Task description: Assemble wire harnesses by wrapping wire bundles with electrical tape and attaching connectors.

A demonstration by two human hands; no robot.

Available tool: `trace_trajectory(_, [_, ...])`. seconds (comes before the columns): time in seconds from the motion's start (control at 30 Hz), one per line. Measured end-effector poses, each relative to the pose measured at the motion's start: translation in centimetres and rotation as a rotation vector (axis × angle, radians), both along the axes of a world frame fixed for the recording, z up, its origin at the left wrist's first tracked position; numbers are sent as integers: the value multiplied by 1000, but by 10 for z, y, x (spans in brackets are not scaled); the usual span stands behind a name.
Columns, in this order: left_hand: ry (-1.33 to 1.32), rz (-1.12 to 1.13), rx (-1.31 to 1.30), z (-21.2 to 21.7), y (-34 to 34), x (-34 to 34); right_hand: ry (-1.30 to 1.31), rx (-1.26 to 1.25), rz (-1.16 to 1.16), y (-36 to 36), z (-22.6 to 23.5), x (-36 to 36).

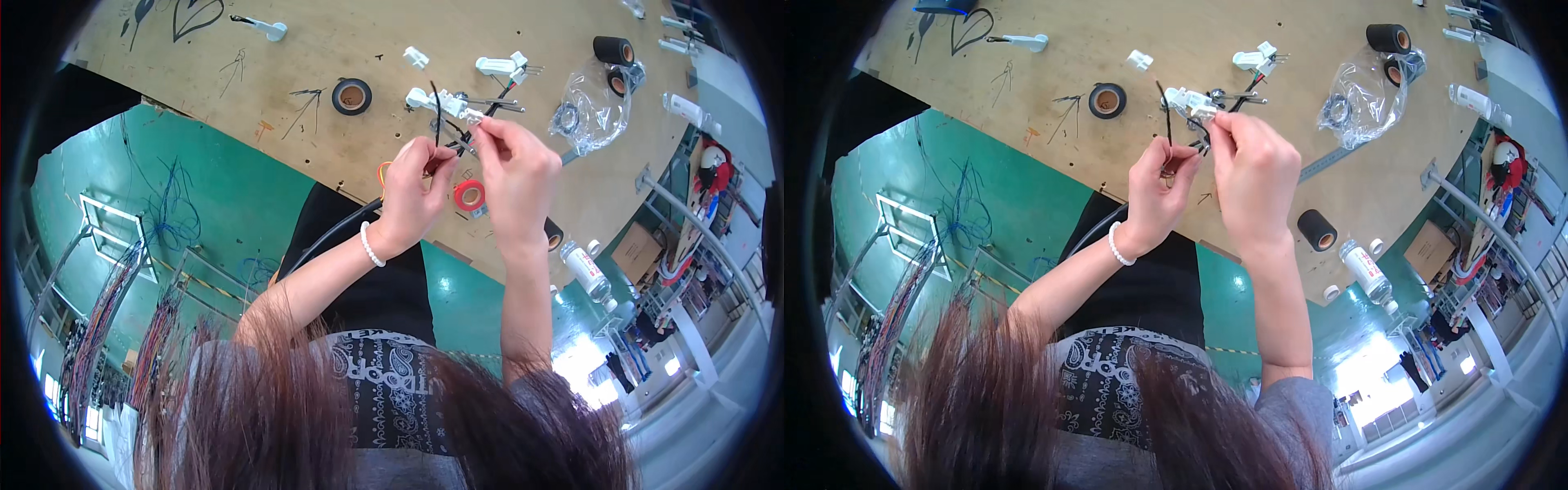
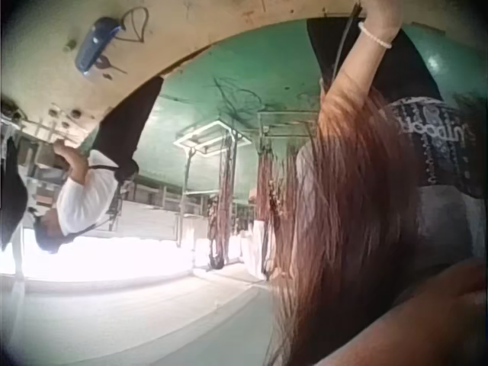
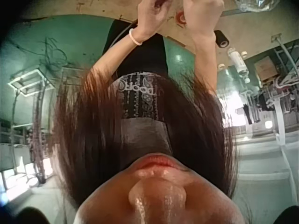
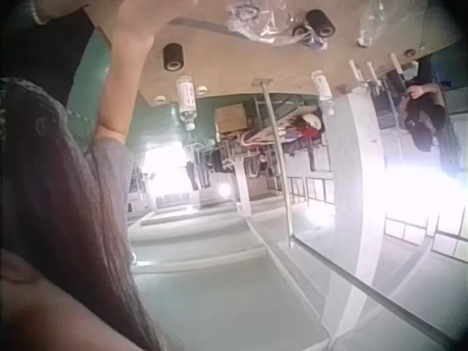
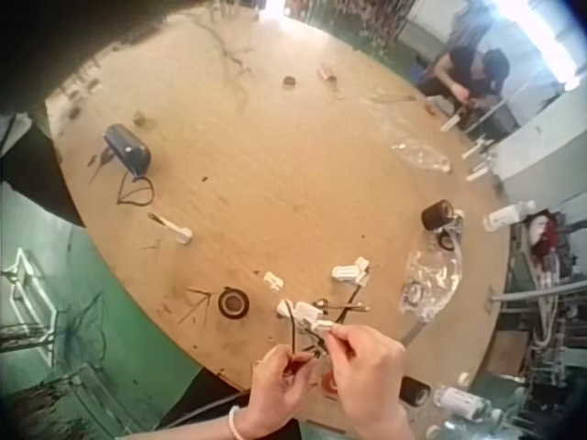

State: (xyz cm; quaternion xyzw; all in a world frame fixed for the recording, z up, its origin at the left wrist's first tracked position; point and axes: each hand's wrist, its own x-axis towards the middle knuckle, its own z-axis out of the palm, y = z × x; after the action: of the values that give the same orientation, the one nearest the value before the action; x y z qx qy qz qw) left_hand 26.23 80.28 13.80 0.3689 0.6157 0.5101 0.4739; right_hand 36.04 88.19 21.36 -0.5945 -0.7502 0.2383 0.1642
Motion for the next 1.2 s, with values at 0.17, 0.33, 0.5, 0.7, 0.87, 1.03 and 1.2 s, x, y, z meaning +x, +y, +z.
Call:
trace_trajectory(0.17, [-21,16,-47,6,0,0,-79,-39,12,8,2,-5])
trace_trajectory(0.33, [-19,2,-46,4,1,1,-133,75,68,12,-5,-12])
trace_trajectory(0.5, [80,-35,5,5,-5,0,-362,-209,273,33,8,-1])
trace_trajectory(0.7, [176,-57,82,4,-5,0,415,-381,-191,16,27,-21])
trace_trajectory(0.87, [161,-90,44,11,-6,-9,513,-264,-226,-1,23,-7])
trace_trajectory(1.03, [286,-127,95,19,-14,-29,304,-222,-153,-6,14,9])
trace_trajectory(1.2, [497,-226,286,-3,-23,-40,339,-219,3,6,-1,7])
